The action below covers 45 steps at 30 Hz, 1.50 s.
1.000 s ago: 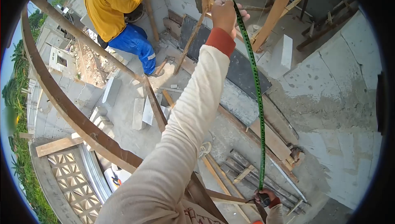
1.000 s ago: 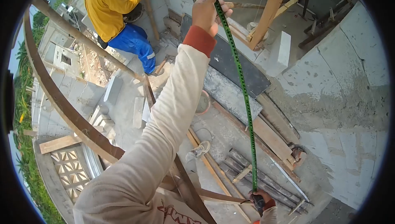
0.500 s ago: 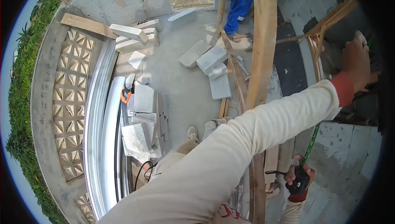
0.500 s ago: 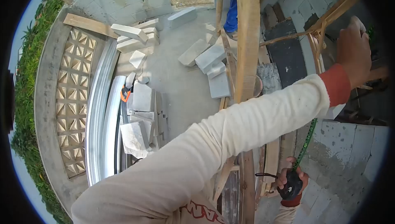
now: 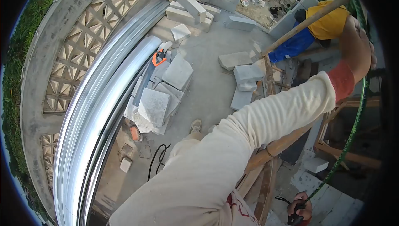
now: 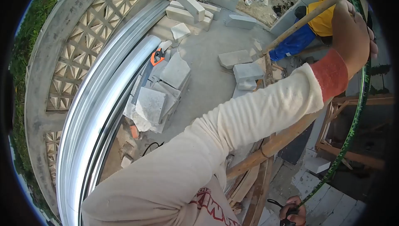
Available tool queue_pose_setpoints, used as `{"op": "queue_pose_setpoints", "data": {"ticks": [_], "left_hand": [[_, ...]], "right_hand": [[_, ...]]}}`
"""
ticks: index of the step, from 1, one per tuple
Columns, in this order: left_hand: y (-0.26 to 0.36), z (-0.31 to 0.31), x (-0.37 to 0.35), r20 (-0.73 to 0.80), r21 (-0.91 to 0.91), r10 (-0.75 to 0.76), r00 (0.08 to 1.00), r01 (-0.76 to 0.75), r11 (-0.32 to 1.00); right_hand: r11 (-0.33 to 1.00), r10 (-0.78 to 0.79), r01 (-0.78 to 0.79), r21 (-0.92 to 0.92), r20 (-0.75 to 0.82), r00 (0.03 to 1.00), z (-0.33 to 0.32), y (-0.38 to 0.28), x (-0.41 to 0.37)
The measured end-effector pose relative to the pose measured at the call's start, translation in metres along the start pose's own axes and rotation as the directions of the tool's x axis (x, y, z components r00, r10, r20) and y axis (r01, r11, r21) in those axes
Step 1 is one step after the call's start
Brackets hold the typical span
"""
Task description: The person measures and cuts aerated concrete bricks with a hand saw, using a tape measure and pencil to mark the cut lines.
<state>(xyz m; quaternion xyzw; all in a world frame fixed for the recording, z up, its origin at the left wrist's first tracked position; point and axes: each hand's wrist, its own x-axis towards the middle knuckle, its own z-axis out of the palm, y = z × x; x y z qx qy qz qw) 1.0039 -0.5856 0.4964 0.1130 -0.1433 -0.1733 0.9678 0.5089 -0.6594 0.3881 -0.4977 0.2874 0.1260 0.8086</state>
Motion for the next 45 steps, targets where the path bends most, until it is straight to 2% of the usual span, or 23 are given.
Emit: {"op": "queue_pose_setpoints", "data": {"ticks": [1,4,7,9,11,12,15,18,21,24,27,30,32,33,35,38,40,41,42,44,45], "left_hand": [[0.021,-0.017,0.007,-0.01,-0.022,0.064,0.998,-0.065,0.998],[0.101,-0.072,0.001,-0.056,0.114,0.208,0.977,-0.2,0.973],[0.169,-0.126,-0.004,-0.092,0.269,0.337,0.937,-0.303,0.914],[0.217,-0.163,-0.02,-0.132,0.434,0.379,0.916,-0.29,0.853],[0.257,-0.202,-0.036,-0.147,0.494,0.398,0.905,-0.281,0.823],[0.273,-0.213,-0.044,-0.212,0.554,0.424,0.881,-0.249,0.794],[0.3,-0.241,-0.068,-0.306,0.658,0.439,0.845,-0.146,0.738],[0.286,-0.264,-0.085,-0.373,0.679,0.374,0.849,-0.025,0.734],[0.244,-0.285,-0.097,-0.489,0.671,0.275,0.828,0.155,0.725],[0.19,-0.307,-0.097,-0.568,0.649,0.146,0.81,0.331,0.685],[0.139,-0.337,-0.089,-0.597,0.621,-0.018,0.802,0.476,0.622],[0.106,-0.378,-0.075,-0.569,0.672,-0.138,0.811,0.555,0.491],[0.092,-0.401,-0.064,-0.584,0.662,-0.158,0.796,0.58,0.474],[0.088,-0.411,-0.058,-0.595,0.653,-0.17,0.785,0.596,0.467],[0.091,-0.433,-0.042,-0.646,0.532,-0.246,0.723,0.657,0.534],[0.089,-0.448,-0.019,-0.736,0.315,-0.317,0.598,0.718,0.621],[0.093,-0.468,-0.014,-0.763,0.148,-0.385,0.519,0.72,0.678],[0.095,-0.494,-0.024,-0.742,0.119,-0.418,0.525,0.716,0.688],[0.099,-0.5,-0.02,-0.782,-0.036,-0.459,0.421,0.705,0.708],[0.105,-0.516,-0.01,-0.809,-0.338,-0.553,0.199,0.613,0.714],[0.112,-0.523,-0.011,-0.815,-0.325,-0.543,0.203,0.615,0.718]], "right_hand": [[1.0,0.006,-0.007,0.002,0.04,0.999,0.023,-0.008,0.012],[0.997,0.07,-0.075,0.02,0.179,0.981,0.081,-0.014,0.053],[0.974,0.225,-0.22,-0.047,0.279,0.934,0.119,-0.008,0.102],[0.94,0.342,-0.321,-0.119,0.301,0.89,0.136,-0.002,0.134],[0.929,0.365,-0.314,-0.193,0.35,0.863,0.154,0.003,0.163],[0.924,0.373,-0.304,-0.233,0.375,0.848,0.16,0.006,0.179],[0.908,0.418,-0.372,-0.194,0.347,0.84,0.169,0.028,0.224],[0.91,0.36,-0.238,-0.34,0.359,0.861,0.198,0.019,0.274],[0.932,0.349,-0.269,-0.241,0.404,0.846,0.211,0.015,0.335],[0.952,0.304,-0.27,-0.141,0.362,0.881,0.216,0.001,0.401],[0.97,0.24,-0.221,-0.101,0.257,0.936,0.21,-0.009,0.471],[0.985,0.15,-0.129,-0.119,0.194,0.97,0.2,-0.037,0.537],[0.982,0.17,-0.154,-0.106,0.171,0.971,0.192,-0.049,0.577],[0.977,0.197,-0.182,-0.116,0.146,0.969,0.19,-0.049,0.596],[0.956,0.267,-0.248,-0.159,0.108,0.958,0.195,-0.063,0.617],[0.954,0.206,-0.188,-0.233,0.054,0.977,0.206,-0.071,0.644],[0.948,0.213,-0.196,-0.25,0.045,0.976,0.208,-0.048,0.671],[0.948,0.207,-0.198,-0.248,0.011,0.978,0.211,-0.034,0.683],[0.948,0.199,-0.198,-0.249,-0.022,0.98,0.212,-0.025,0.697],[0.915,0.173,-0.068,-0.399,0.235,0.956,0.197,-0.015,0.722],[0.89,0.186,-0.002,-0.455,0.359,0.915,0.186,-0.013,0.728]]}}
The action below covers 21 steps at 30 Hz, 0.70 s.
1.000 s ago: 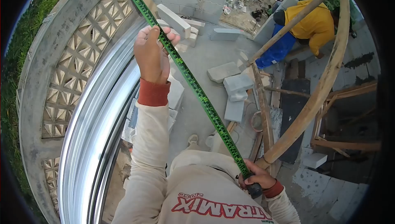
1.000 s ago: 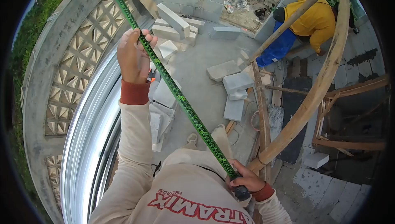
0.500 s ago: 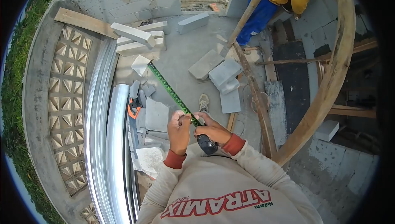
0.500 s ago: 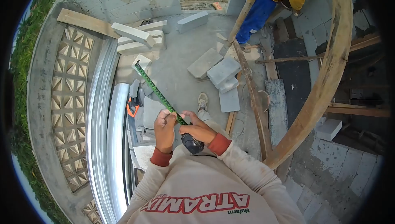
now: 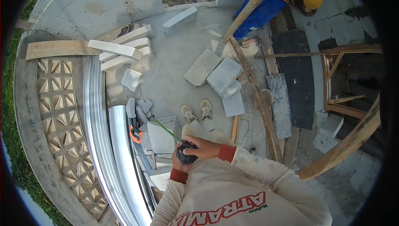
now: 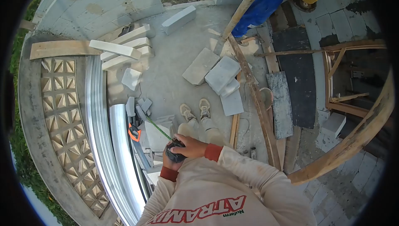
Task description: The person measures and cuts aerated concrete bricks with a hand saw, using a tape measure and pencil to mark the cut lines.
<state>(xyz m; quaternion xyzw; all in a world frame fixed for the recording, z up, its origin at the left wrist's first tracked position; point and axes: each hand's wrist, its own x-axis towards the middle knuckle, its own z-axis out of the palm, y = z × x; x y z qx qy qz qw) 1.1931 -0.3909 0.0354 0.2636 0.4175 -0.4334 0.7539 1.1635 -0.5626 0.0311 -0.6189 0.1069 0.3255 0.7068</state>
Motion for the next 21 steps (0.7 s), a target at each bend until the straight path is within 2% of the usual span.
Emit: {"op": "queue_pose_setpoints", "data": {"ticks": [2,3,5,7,8,10,11,12,14,16,17,19,20,21], "left_hand": [[0.014,-0.018,0.016,0.007,0.007,0.036,0.999,-0.036,0.999],[0.021,-0.037,0.026,-0.009,0.007,0.004,1.0,-0.004,1.0],[0.035,-0.073,0.045,-0.028,0.041,-0.084,0.996,0.085,0.996],[0.041,-0.069,0.054,-0.107,0.028,-0.069,0.992,0.073,0.997],[0.041,-0.078,0.059,-0.147,0.037,-0.087,0.985,0.093,0.995],[0.04,-0.092,0.079,-0.197,0.045,-0.102,0.975,0.113,0.993],[0.036,-0.098,0.082,-0.227,0.042,-0.107,0.968,0.12,0.992],[0.033,-0.098,0.091,-0.252,0.039,-0.106,0.962,0.119,0.992],[0.025,-0.081,0.103,-0.229,-0.02,-0.108,0.967,0.106,0.994],[0.015,-0.097,0.118,-0.164,-0.024,-0.133,0.977,0.131,0.991],[0.01,-0.105,0.125,-0.165,0.052,-0.152,0.974,0.163,0.985],[0.001,-0.112,0.143,-0.159,0.209,-0.189,0.969,0.22,0.953],[-0.003,-0.113,0.149,-0.194,0.282,-0.188,0.963,0.238,0.93],[-0.009,-0.122,0.15,-0.236,0.2,-0.222,0.946,0.271,0.942]], "right_hand": [[0.99,0.136,-0.134,0.037,-0.09,0.987,-0.036,-0.009,0.006],[0.98,0.198,-0.193,0.054,-0.136,0.971,-0.06,-0.007,0.012],[0.955,0.268,-0.212,0.209,-0.295,0.917,-0.112,0.07,0.052],[0.89,0.415,-0.254,0.378,-0.445,0.794,-0.179,0.17,0.092],[0.885,0.453,-0.274,0.376,-0.563,0.691,-0.214,0.216,0.105],[0.814,0.581,-0.326,0.482,-0.665,0.468,-0.283,0.356,0.123],[0.735,0.672,-0.239,0.634,-0.639,0.374,-0.305,0.374,0.122],[0.651,0.737,-0.193,0.734,-0.551,0.39,-0.332,0.432,0.12],[0.582,0.804,-0.198,0.789,-0.523,0.281,-0.36,0.458,0.119],[0.546,0.83,-0.075,0.835,-0.526,0.186,-0.379,0.473,0.126],[0.528,0.842,-0.009,0.849,-0.522,0.134,-0.388,0.48,0.129],[0.546,0.837,0.009,0.837,-0.546,0.002,-0.411,0.498,0.144],[0.553,0.832,0.014,0.833,-0.551,-0.061,-0.422,0.508,0.154],[0.708,0.694,-0.136,0.693,-0.718,-0.042,-0.445,0.53,0.155]]}}
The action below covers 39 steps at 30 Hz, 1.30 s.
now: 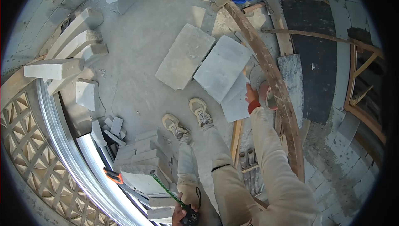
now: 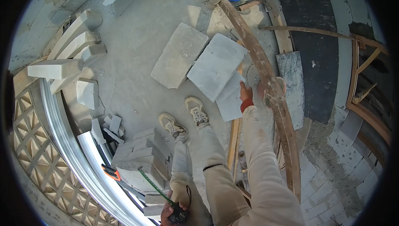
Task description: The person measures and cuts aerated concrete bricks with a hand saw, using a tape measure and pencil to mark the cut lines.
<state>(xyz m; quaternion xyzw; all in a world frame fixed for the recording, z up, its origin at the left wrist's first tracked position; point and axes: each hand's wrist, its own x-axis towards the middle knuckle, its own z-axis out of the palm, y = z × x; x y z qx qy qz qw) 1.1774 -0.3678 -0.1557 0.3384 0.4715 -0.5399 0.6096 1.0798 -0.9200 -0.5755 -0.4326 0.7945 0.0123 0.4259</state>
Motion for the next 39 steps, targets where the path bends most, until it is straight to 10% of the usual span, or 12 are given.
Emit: {"op": "queue_pose_setpoints", "data": {"ticks": [1,5,8,11,16,19,26,33,39], "left_hand": [[-0.01,-0.009,0.0,-0.031,-0.076,-0.045,0.999,0.043,0.996],[-0.014,0.009,0.019,-0.069,-0.078,-0.116,0.991,0.11,0.991],[-0.008,0.022,0.026,-0.127,-0.019,-0.14,0.982,0.139,0.99],[-0.014,0.037,0.027,-0.147,-0.063,-0.111,0.983,0.102,0.993],[-0.009,0.037,0.032,0.021,-0.091,-0.216,0.976,0.217,0.972],[-0.019,0.054,0.04,-0.209,-0.005,-0.123,0.97,0.124,0.992],[-0.012,0.049,0.036,-0.07,-0.048,-0.199,0.978,0.196,0.979],[-0.022,0.033,0.038,-0.19,-0.06,-0.219,0.957,0.211,0.976],[-0.029,0.01,0.036,-0.156,-0.168,-0.196,0.968,0.169,0.971]], "right_hand": [[0.967,-0.215,0.217,-0.134,0.023,0.976,0.003,0.001,0.031],[0.955,-0.264,0.22,-0.198,-0.238,0.935,0.039,-0.084,0.032],[0.969,-0.245,0.237,0.069,0.162,0.956,0.055,-0.108,0.064],[0.973,-0.23,0.225,0.049,0.248,0.941,0.042,-0.115,0.035],[0.891,-0.163,0.19,0.413,-0.099,0.982,0.043,-0.102,-0.055],[0.887,-0.186,0.253,0.387,-0.202,0.962,0.044,-0.086,-0.101],[0.829,-0.301,0.393,0.399,-0.275,0.913,0.053,-0.053,-0.239],[0.794,-0.204,0.118,0.596,0.078,0.976,0.115,-0.08,-0.27],[0.953,-0.179,0.114,0.281,0.217,0.96,0.233,-0.132,-0.241]]}}
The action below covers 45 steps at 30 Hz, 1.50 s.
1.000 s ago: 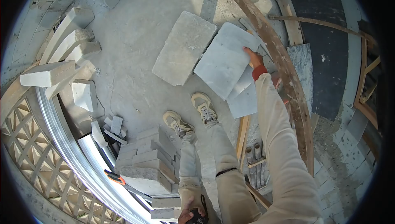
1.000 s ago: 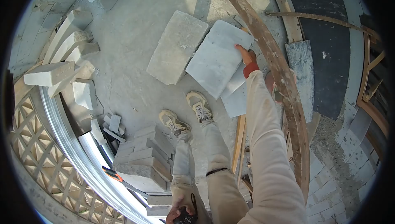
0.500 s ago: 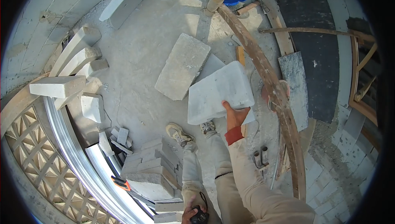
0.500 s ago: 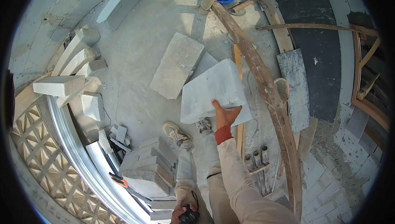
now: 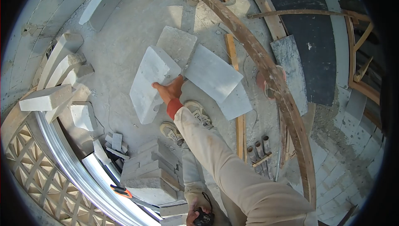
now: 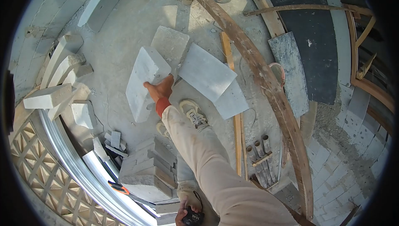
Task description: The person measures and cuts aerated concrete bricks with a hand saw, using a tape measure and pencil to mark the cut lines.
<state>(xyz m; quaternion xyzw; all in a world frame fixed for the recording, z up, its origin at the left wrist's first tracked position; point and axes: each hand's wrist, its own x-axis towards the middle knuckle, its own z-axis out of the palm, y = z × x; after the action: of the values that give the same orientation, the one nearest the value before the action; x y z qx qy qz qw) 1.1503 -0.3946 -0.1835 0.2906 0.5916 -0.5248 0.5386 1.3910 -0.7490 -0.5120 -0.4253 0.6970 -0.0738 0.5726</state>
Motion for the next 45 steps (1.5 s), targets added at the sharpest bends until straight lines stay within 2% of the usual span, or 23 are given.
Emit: {"op": "queue_pose_setpoints", "data": {"ticks": [1,5,8,10,12,13,15,17,19,21,22,25,27,29,31,33,36,40,43,45], "left_hand": [[0.001,-0.009,0.001,0.047,-0.018,-0.017,0.999,0.018,1.0],[-0.008,-0.033,0.004,-0.019,-0.064,0.025,0.999,-0.026,0.998],[0.004,-0.022,0.002,0.038,-0.039,0.057,0.998,-0.055,0.998],[0.006,-0.03,0.005,0.101,-0.053,0.021,0.995,-0.016,0.998],[0.007,-0.035,0.004,0.118,-0.041,0.014,0.993,-0.009,0.999],[0.008,-0.036,0.006,0.123,-0.037,0.011,0.992,-0.007,0.999],[0.007,-0.034,0.006,0.081,-0.019,0.036,0.996,-0.034,0.999],[0.008,-0.031,0.003,0.038,0.001,0.043,0.998,-0.043,0.999],[0.013,-0.029,0.003,0.011,0.031,0.029,1.0,-0.03,0.999],[0.018,-0.027,0.006,0.025,0.017,0.022,0.999,-0.022,1.0],[0.018,-0.027,0.005,0.03,0.012,0.016,0.999,-0.016,1.0],[0.016,-0.03,0.005,-0.115,0.013,0.036,0.993,-0.035,0.999],[0.023,-0.026,0.01,-0.051,0.093,0.043,0.998,-0.038,0.995],[0.025,-0.024,0.008,-0.017,0.15,0.053,0.998,-0.05,0.987],[0.023,-0.022,0.008,0.001,0.185,0.071,0.998,-0.069,0.98],[0.025,-0.01,0.007,0.028,0.2,0.103,0.994,-0.107,0.974],[0.023,0.003,0.006,0.072,0.201,0.138,0.988,-0.15,0.968],[0.009,0.012,0.003,0.133,0.09,0.16,0.978,-0.173,0.981],[-0.002,0.02,-0.004,0.21,0.108,0.169,0.963,-0.195,0.975],[-0.012,0.01,-0.002,0.279,0.026,0.152,0.948,-0.165,0.986]], "right_hand": [[0.999,-0.036,0.036,-0.028,0.013,0.999,0.01,0.0,0.013],[0.957,-0.277,0.274,-0.099,-0.016,0.961,0.037,0.032,0.071],[0.96,-0.277,0.281,-0.012,0.132,0.952,-0.011,0.028,0.073],[0.938,-0.346,0.346,-0.017,-0.026,0.938,-0.045,0.053,0.068],[0.939,-0.319,0.285,-0.191,-0.183,0.93,-0.104,0.096,0.085],[0.941,-0.321,0.261,-0.216,-0.321,0.891,-0.138,0.109,0.095],[0.94,-0.263,0.082,-0.331,-0.55,0.793,-0.203,0.096,0.101],[0.884,-0.333,-0.015,-0.467,-0.652,0.681,-0.249,0.098,0.13],[0.929,-0.262,0.038,-0.367,-0.585,0.768,-0.275,0.113,0.178],[0.989,-0.053,0.011,-0.151,-0.278,0.959,-0.287,0.094,0.202],[0.998,0.032,-0.037,-0.043,-0.094,0.995,-0.295,0.09,0.204],[1.0,0.026,-0.026,0.004,-0.062,0.998,-0.292,0.087,0.188],[0.999,0.042,-0.042,0.006,-0.151,0.988,-0.282,0.082,0.149],[0.994,0.1,-0.105,-0.027,-0.157,0.983,-0.277,0.089,0.106],[0.977,0.206,-0.211,-0.042,-0.099,0.974,-0.271,0.118,0.078],[0.933,0.337,-0.359,0.038,0.259,0.905,-0.27,0.138,0.055],[0.919,0.308,-0.356,0.17,0.255,0.916,-0.233,0.146,0.005],[0.909,0.405,-0.41,0.067,0.083,0.911,-0.204,0.113,-0.025],[0.913,0.385,-0.399,0.083,0.141,0.912,-0.231,0.083,-0.044],[0.924,0.382,-0.379,-0.042,0.114,0.917,-0.258,0.066,-0.071]]}}
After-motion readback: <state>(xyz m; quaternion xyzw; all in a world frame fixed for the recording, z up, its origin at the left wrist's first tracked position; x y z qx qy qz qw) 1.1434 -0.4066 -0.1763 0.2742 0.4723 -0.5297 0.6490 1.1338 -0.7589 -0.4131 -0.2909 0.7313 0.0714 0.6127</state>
